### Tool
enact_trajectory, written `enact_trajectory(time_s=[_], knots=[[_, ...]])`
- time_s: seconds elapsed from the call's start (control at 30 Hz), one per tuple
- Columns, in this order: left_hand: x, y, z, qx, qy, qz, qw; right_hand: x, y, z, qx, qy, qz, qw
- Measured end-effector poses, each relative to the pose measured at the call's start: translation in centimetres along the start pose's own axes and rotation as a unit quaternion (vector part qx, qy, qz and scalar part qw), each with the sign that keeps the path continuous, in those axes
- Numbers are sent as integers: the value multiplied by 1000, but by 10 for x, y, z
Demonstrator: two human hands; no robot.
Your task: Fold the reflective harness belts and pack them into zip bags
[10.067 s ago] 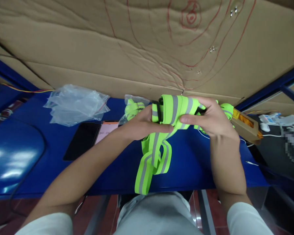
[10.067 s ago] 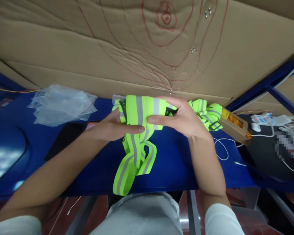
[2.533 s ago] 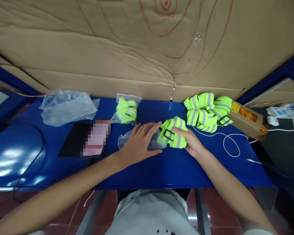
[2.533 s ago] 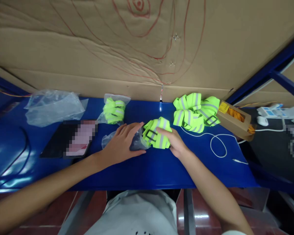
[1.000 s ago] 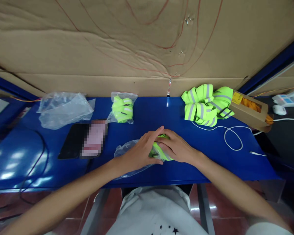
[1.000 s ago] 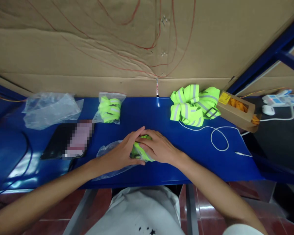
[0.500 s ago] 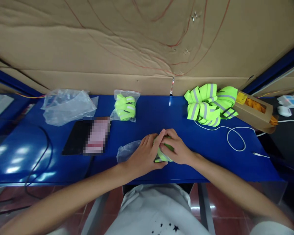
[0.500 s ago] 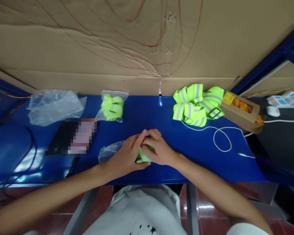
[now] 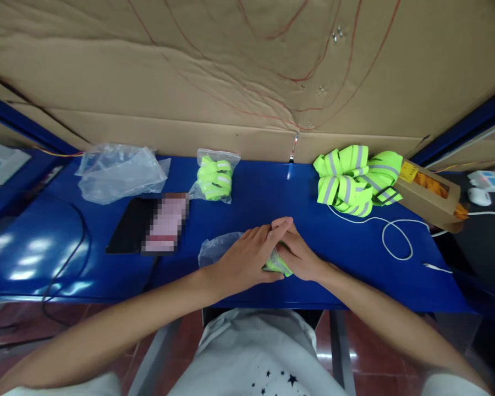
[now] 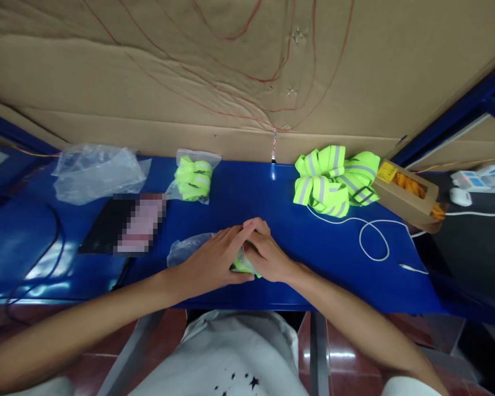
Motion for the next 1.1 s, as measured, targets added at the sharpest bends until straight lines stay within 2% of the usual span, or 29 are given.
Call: enact_trajectory(time_s=[0.1, 0.17, 0.23, 0.3, 0.5, 0.63, 0.7, 0.73, 0.8, 0.9, 1.0, 1.07, 1.1], knots=[[3, 3, 15, 47, 7, -3, 999, 1, 5, 0, -31, -11, 68, 997], [8, 9, 30, 84, 23, -28, 996, 4, 10, 1, -38, -18, 104, 994], [14, 14, 44, 108, 48, -60, 991, 6, 13, -3, -24, -36, 126, 991], [17, 17, 50, 107, 58, -75, 990, 7, 11, -7, -4, -40, 137, 990], [3, 12, 19, -34, 18, -15, 999, 5, -3, -10, 9, 6, 117, 993], [-8, 18, 2, -73, 11, -30, 997, 7, 14, -19, -18, -49, -23, 998], [-13, 21, -2, -71, 7, -36, 997, 8, 18, -24, -52, -75, -50, 995], [-14, 23, -2, -68, 8, -37, 997, 6, 15, -26, -78, -78, -29, 993], [-16, 26, 2, -52, 22, -45, 997, 2, 3, -28, -145, -82, 56, 984], [-16, 28, 5, -15, 42, -65, 997, 6, -13, -32, -246, -106, 170, 948], [-15, 26, -7, 8, 14, -63, 998, 8, -13, -29, -305, -95, 164, 933], [-11, 29, -12, 104, -28, -42, 993, 7, -13, -23, -297, -79, 151, 940], [-7, 32, -12, 181, -51, -26, 982, 6, -12, -20, -283, -75, 140, 946]])
Point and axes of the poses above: each hand's wrist, its own x-axis away from the middle knuckle, its own y-axis out of the back of the hand, z = x × y, the point moved 10 cm from there along -x, towards the middle knuckle, and after that the axes turned 13 degrees about z, right-handed, at the moved point
